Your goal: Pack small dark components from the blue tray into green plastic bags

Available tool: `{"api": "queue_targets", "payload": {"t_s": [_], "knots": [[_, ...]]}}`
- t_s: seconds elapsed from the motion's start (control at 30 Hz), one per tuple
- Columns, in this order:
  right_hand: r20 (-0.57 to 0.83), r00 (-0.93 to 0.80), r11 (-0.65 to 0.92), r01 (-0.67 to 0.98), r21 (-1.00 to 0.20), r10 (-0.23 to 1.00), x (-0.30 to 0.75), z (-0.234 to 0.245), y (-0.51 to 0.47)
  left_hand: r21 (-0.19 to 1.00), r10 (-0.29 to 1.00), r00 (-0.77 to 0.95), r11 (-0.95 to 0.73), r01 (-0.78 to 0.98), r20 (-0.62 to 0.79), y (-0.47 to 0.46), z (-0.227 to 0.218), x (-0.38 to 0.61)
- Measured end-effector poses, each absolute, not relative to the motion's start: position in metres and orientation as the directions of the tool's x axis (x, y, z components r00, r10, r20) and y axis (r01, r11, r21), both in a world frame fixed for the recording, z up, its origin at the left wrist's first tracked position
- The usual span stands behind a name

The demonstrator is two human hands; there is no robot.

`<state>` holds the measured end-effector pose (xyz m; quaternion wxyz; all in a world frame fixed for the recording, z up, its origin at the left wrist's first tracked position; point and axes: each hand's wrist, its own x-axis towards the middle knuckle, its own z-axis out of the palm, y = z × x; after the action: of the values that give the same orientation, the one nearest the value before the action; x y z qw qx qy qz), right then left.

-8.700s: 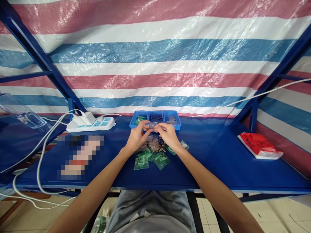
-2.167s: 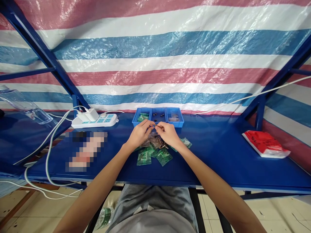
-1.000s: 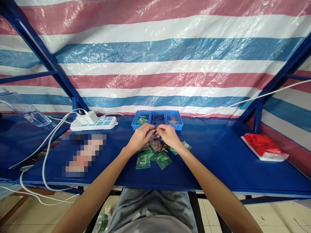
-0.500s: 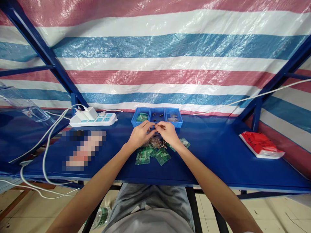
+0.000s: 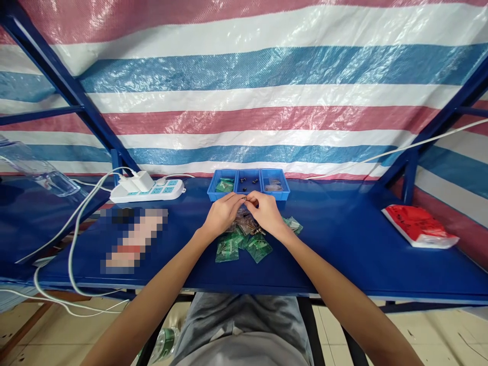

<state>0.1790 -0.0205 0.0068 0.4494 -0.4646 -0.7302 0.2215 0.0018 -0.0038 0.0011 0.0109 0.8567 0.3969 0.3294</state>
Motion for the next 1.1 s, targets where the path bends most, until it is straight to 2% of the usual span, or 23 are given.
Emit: {"api": "queue_targets", "payload": {"t_s": [0.13,0.4,0.53,0.73,1.1], "knots": [[0.458,-0.204,0.493,0.511,-0.704,0.865,0.1776,0.0071,-0.0217,0.345,0.696,0.431,-0.683,0.644,0.574,-0.0041,0.004,0.0019],[0.462,-0.263,0.523,0.564,-0.639,0.847,0.1754,0.0063,-0.0222,0.549,0.741,0.324,-0.66,0.513,0.588,-0.0041,0.0031,0.0029],[0.443,-0.233,0.493,0.549,-0.675,0.866,0.1766,0.0047,-0.0203,0.572,0.748,0.335,-0.657,0.491,0.573,-0.0038,0.0049,0.0028],[0.449,-0.224,0.497,0.503,-0.707,0.865,0.1789,0.0074,-0.0204,0.698,0.812,0.313,-0.584,0.415,0.493,-0.0011,0.0078,0.0018],[0.486,-0.167,0.491,0.543,-0.681,0.858,0.1789,0.005,-0.0203,0.621,0.787,0.312,-0.613,0.489,0.532,0.0003,0.0056,0.0029]]}}
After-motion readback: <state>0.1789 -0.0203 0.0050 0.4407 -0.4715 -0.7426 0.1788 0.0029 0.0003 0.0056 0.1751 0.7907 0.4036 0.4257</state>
